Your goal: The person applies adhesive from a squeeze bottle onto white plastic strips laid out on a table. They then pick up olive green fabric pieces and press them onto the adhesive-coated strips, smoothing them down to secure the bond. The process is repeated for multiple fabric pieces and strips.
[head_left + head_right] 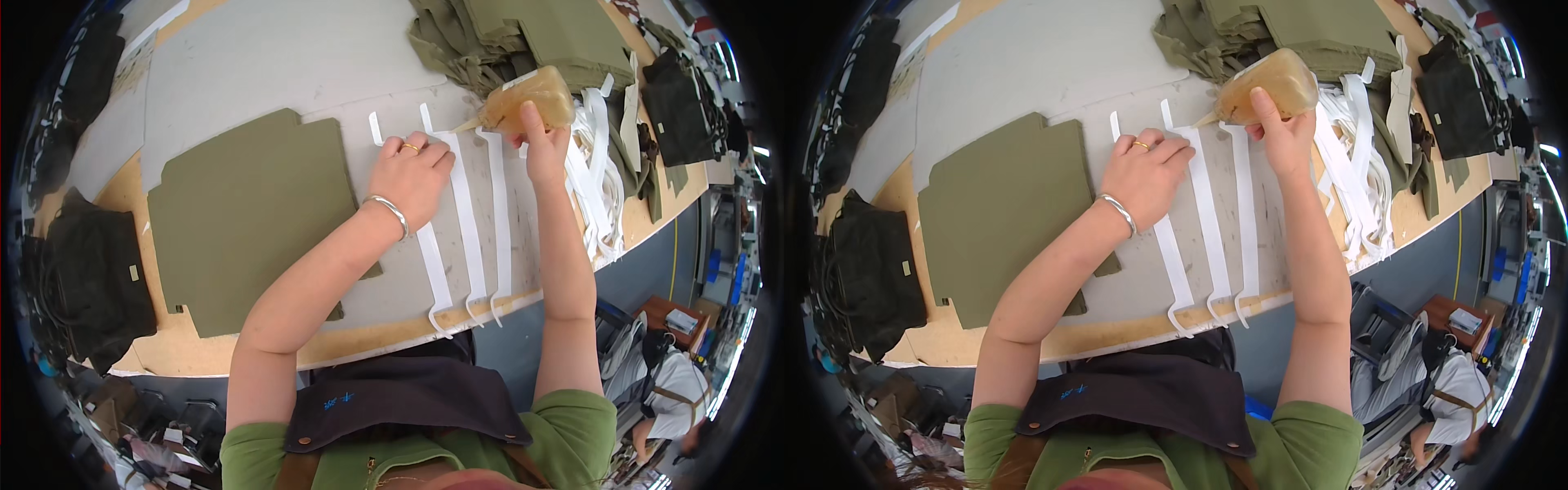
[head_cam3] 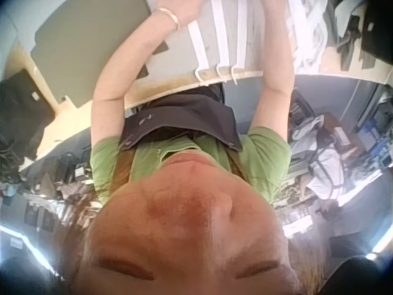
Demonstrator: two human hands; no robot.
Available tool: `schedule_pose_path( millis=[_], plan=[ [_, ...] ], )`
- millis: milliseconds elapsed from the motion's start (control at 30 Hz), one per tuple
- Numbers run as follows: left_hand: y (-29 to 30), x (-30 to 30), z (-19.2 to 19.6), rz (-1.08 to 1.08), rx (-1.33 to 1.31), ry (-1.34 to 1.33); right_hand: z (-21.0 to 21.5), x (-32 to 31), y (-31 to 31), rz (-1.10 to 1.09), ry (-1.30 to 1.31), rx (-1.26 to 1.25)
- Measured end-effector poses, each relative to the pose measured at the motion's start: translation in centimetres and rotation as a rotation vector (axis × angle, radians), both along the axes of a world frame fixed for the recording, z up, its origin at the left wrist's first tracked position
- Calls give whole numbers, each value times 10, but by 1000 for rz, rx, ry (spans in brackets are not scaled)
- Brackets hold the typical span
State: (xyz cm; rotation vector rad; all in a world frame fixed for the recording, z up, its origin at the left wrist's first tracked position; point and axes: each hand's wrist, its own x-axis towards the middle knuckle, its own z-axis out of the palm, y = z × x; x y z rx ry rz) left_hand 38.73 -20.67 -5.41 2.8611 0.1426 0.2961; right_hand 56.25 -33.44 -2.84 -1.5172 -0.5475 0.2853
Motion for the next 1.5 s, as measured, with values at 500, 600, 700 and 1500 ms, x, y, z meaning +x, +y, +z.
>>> schedule_pose_path(
  millis=[500,600,700,1500],
  plan=[
    [-3,1,3,21,42,10,3,-6,-29,-64,262,-193],
    [-3,1,2,25,60,14,4,-12,-45,-38,294,-247],
    [-4,0,3,24,72,25,3,-20,-62,-26,341,-270],
    [-72,-77,21,-322,-141,69,-2,-123,-163,-218,413,-49]
  ],
)
